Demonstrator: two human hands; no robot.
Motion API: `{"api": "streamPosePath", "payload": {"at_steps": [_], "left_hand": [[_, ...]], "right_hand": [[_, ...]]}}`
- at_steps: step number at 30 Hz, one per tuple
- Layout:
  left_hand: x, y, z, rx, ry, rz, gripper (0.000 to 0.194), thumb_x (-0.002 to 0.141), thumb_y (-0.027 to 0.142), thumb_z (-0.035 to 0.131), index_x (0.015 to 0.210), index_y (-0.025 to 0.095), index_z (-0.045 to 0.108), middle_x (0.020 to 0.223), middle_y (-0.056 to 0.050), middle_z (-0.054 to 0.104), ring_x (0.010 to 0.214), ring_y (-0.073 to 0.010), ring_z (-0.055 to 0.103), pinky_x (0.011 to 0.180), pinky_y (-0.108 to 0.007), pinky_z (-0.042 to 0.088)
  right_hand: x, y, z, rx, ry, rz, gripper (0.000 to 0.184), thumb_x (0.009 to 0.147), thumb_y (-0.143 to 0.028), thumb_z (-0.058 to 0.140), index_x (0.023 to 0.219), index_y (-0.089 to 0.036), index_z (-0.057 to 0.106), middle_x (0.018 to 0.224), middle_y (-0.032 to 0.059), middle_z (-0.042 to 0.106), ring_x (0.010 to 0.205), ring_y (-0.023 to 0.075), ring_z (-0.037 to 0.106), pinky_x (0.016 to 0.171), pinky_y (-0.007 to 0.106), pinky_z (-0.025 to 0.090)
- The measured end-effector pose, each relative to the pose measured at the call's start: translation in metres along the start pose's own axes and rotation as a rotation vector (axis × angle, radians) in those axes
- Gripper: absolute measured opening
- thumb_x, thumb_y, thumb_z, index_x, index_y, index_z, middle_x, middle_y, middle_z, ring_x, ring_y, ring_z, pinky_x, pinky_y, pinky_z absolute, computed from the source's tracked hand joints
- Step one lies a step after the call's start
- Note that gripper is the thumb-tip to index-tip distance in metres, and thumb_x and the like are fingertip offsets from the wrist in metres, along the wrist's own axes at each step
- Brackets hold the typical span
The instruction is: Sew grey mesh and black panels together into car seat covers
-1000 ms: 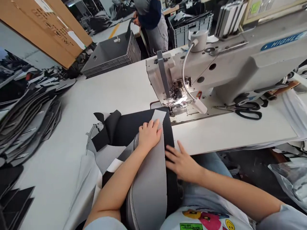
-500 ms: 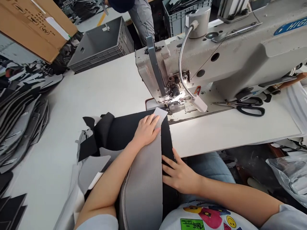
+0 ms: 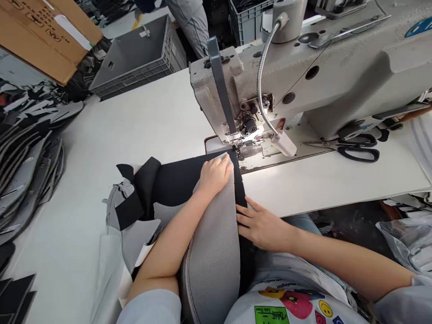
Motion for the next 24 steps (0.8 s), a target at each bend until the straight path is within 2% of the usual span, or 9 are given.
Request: {"api": "streamPosePath", "payload": {"at_steps": [4, 7, 9, 11, 14, 16, 18, 21, 24], "left_hand": [[-0.005, -0.002, 0.0, -0.025, 0.006, 0.014, 0.047, 0.099, 0.034, 0.026, 0.133, 0.015, 0.053, 0.098, -0.011, 0.066, 0.092, -0.0259, 0.059, 0.074, -0.035, 0.04], [-0.008, -0.003, 0.001, -0.056, 0.008, 0.017, 0.046, 0.099, 0.034, 0.027, 0.133, 0.014, 0.053, 0.097, -0.011, 0.065, 0.093, -0.026, 0.058, 0.075, -0.035, 0.041], [-0.007, -0.004, 0.002, -0.083, 0.01, 0.018, 0.047, 0.099, 0.033, 0.028, 0.133, 0.013, 0.053, 0.098, -0.012, 0.065, 0.094, -0.0265, 0.058, 0.076, -0.035, 0.041], [-0.007, -0.006, 0.002, -0.131, 0.016, 0.015, 0.047, 0.099, 0.033, 0.027, 0.132, 0.013, 0.053, 0.099, -0.012, 0.065, 0.095, -0.0267, 0.058, 0.077, -0.036, 0.041], [-0.007, -0.011, 0.002, -0.246, 0.026, 0.011, 0.048, 0.099, 0.032, 0.025, 0.131, 0.013, 0.055, 0.096, -0.01, 0.064, 0.094, -0.0256, 0.058, 0.077, -0.036, 0.043], [-0.008, -0.014, 0.002, -0.32, 0.036, 0.006, 0.049, 0.099, 0.032, 0.022, 0.131, 0.013, 0.055, 0.092, -0.009, 0.064, 0.092, -0.0243, 0.059, 0.077, -0.036, 0.043], [-0.008, -0.016, 0.003, -0.366, 0.056, -0.007, 0.05, 0.1, 0.034, 0.021, 0.128, 0.014, 0.057, 0.089, -0.009, 0.064, 0.09, -0.0233, 0.059, 0.078, -0.035, 0.044], [-0.001, -0.015, 0.006, -0.366, 0.093, -0.048, 0.053, 0.1, 0.035, 0.02, 0.116, 0.013, 0.066, 0.084, -0.009, 0.065, 0.086, -0.0227, 0.06, 0.078, -0.034, 0.046], [0.013, -0.012, 0.008, -0.332, 0.133, -0.054, 0.051, 0.1, 0.035, 0.024, 0.109, 0.014, 0.069, 0.085, -0.01, 0.066, 0.085, -0.022, 0.061, 0.08, -0.034, 0.046]], "right_hand": [[0.007, 0.058, -0.024, -0.011, 0.051, 0.199, 0.033, 0.094, -0.017, 0.038, 0.116, -0.016, 0.063, 0.107, 0.0091, 0.069, 0.102, 0.0186, 0.063, 0.09, 0.033, 0.049], [0.018, 0.106, -0.03, -0.135, 0.094, 0.428, 0.042, 0.096, -0.026, 0.041, 0.131, -0.007, 0.051, 0.124, 0.0177, 0.061, 0.112, 0.0251, 0.059, 0.096, 0.041, 0.044], [0.02, 0.117, -0.027, -0.178, 0.07, 0.441, 0.053, 0.094, -0.036, 0.046, 0.136, -0.002, 0.045, 0.136, 0.022, 0.05, 0.126, 0.0302, 0.048, 0.105, 0.048, 0.036], [0.012, 0.108, -0.022, -0.172, 0.028, 0.352, 0.059, 0.093, -0.042, 0.049, 0.136, -0.002, 0.045, 0.141, 0.0224, 0.046, 0.132, 0.032, 0.041, 0.109, 0.052, 0.031], [-0.018, 0.069, -0.023, -0.032, 0.038, 0.111, 0.042, 0.094, -0.032, 0.047, 0.128, -0.009, 0.054, 0.131, 0.0162, 0.057, 0.126, 0.024, 0.049, 0.107, 0.043, 0.038], [-0.04, 0.045, -0.027, 0.112, 0.125, -0.021, 0.03, 0.094, -0.021, 0.044, 0.117, -0.014, 0.062, 0.111, 0.0091, 0.069, 0.109, 0.0152, 0.06, 0.098, 0.032, 0.047], [-0.053, 0.033, -0.03, 0.12, 0.221, 0.004, 0.028, 0.091, -0.015, 0.046, 0.114, -0.015, 0.063, 0.101, 0.007, 0.071, 0.1, 0.0134, 0.063, 0.09, 0.028, 0.05], [-0.048, 0.028, -0.022, -0.042, 0.161, 0.118, 0.039, 0.089, -0.021, 0.055, 0.127, -0.016, 0.055, 0.127, 0.0119, 0.06, 0.123, 0.0238, 0.051, 0.103, 0.045, 0.043], [-0.024, 0.02, -0.004, -0.093, -0.009, 0.05, 0.053, 0.085, -0.032, 0.064, 0.133, -0.015, 0.05, 0.14, 0.0131, 0.049, 0.136, 0.0291, 0.035, 0.112, 0.055, 0.029]]}}
Point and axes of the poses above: each hand's wrist, its own x-axis towards the middle knuckle, its own z-axis out of the palm, y = z × x, the point moved 3 cm from there along x, towards the middle knuckle
